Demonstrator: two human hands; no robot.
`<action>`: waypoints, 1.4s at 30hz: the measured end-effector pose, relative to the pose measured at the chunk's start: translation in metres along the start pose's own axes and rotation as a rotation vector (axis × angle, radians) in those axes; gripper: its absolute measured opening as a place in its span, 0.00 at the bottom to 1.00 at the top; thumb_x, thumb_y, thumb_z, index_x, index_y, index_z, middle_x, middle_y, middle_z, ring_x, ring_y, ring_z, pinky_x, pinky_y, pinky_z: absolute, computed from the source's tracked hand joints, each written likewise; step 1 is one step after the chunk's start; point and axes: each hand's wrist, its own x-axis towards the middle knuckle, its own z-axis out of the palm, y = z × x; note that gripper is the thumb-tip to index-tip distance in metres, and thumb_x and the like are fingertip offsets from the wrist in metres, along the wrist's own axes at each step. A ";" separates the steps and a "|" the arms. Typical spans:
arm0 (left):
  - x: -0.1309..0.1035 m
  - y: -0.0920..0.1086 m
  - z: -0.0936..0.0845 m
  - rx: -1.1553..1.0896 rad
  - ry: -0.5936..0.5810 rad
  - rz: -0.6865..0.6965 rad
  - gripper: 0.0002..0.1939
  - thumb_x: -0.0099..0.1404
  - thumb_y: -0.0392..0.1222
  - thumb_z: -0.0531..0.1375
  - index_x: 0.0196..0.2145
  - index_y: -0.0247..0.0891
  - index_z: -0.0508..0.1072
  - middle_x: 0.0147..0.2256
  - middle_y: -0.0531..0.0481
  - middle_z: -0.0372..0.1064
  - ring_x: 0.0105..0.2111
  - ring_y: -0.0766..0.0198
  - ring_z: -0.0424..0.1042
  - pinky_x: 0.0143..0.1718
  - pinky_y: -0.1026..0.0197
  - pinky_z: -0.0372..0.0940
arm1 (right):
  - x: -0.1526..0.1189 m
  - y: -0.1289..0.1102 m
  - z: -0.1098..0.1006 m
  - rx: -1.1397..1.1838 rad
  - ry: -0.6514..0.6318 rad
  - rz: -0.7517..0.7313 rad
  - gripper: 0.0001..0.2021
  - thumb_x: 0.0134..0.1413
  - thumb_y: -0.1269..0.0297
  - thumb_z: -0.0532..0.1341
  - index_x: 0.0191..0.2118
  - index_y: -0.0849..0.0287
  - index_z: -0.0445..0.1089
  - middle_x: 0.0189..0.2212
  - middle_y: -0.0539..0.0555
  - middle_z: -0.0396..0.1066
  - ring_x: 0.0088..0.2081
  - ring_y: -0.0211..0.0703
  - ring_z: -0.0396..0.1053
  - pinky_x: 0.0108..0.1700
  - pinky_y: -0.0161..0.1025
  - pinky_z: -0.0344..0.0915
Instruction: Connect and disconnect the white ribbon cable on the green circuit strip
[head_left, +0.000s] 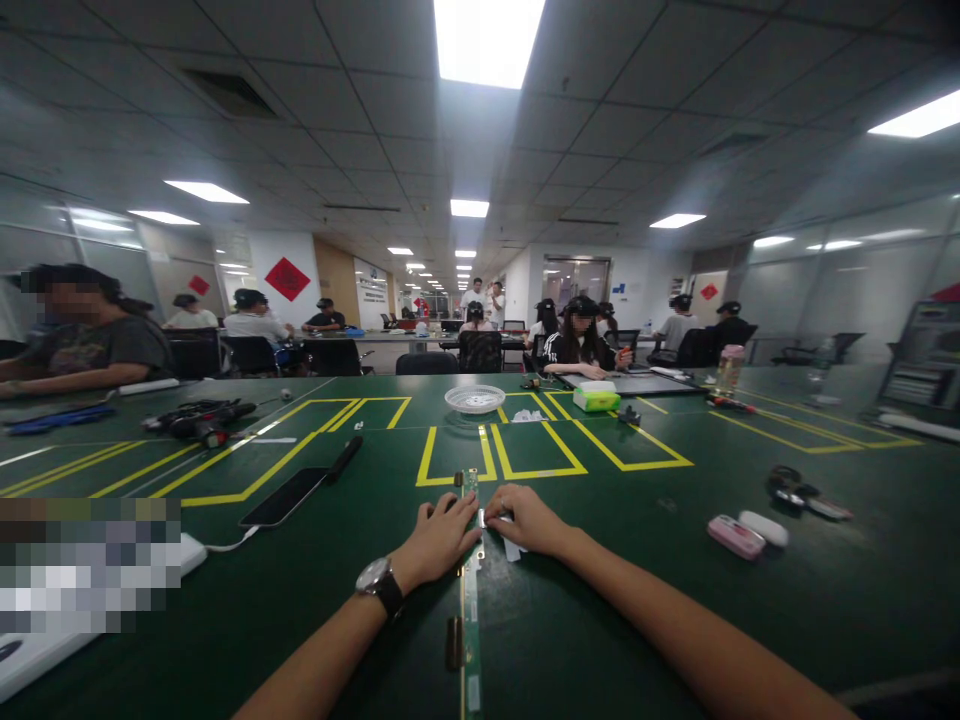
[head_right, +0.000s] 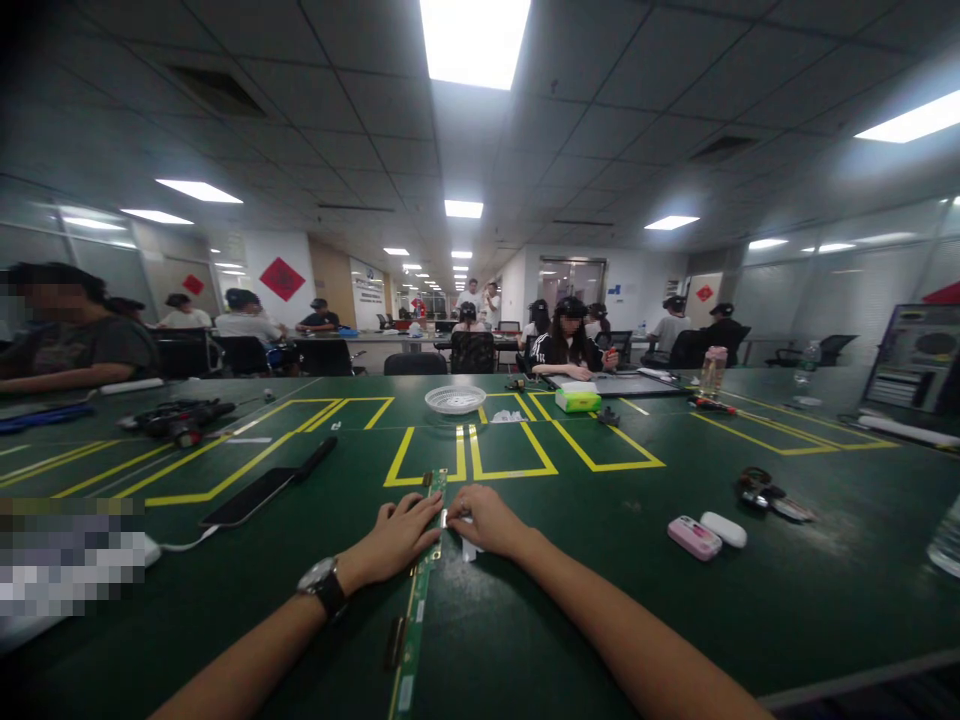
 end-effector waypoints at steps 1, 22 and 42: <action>0.000 0.000 0.000 -0.004 0.004 0.000 0.26 0.70 0.55 0.42 0.63 0.48 0.53 0.65 0.48 0.44 0.61 0.46 0.45 0.54 0.38 0.47 | 0.000 0.000 0.000 -0.006 0.004 0.002 0.05 0.52 0.70 0.61 0.32 0.59 0.75 0.31 0.53 0.74 0.36 0.40 0.70 0.41 0.35 0.63; 0.003 -0.021 -0.006 -0.176 0.422 -0.192 0.27 0.71 0.55 0.39 0.62 0.41 0.51 0.61 0.44 0.54 0.59 0.56 0.53 0.55 0.51 0.52 | 0.002 0.028 -0.026 -0.269 -0.189 0.005 0.22 0.48 0.79 0.52 0.47 0.56 0.71 0.47 0.53 0.72 0.49 0.42 0.66 0.53 0.39 0.57; -0.005 -0.005 -0.007 -0.065 0.332 -0.094 0.26 0.71 0.55 0.41 0.62 0.43 0.52 0.57 0.46 0.58 0.56 0.56 0.55 0.53 0.52 0.54 | -0.064 0.138 -0.065 -0.655 -0.037 0.845 0.24 0.55 0.71 0.51 0.58 0.53 0.63 0.59 0.56 0.60 0.60 0.60 0.54 0.58 0.57 0.48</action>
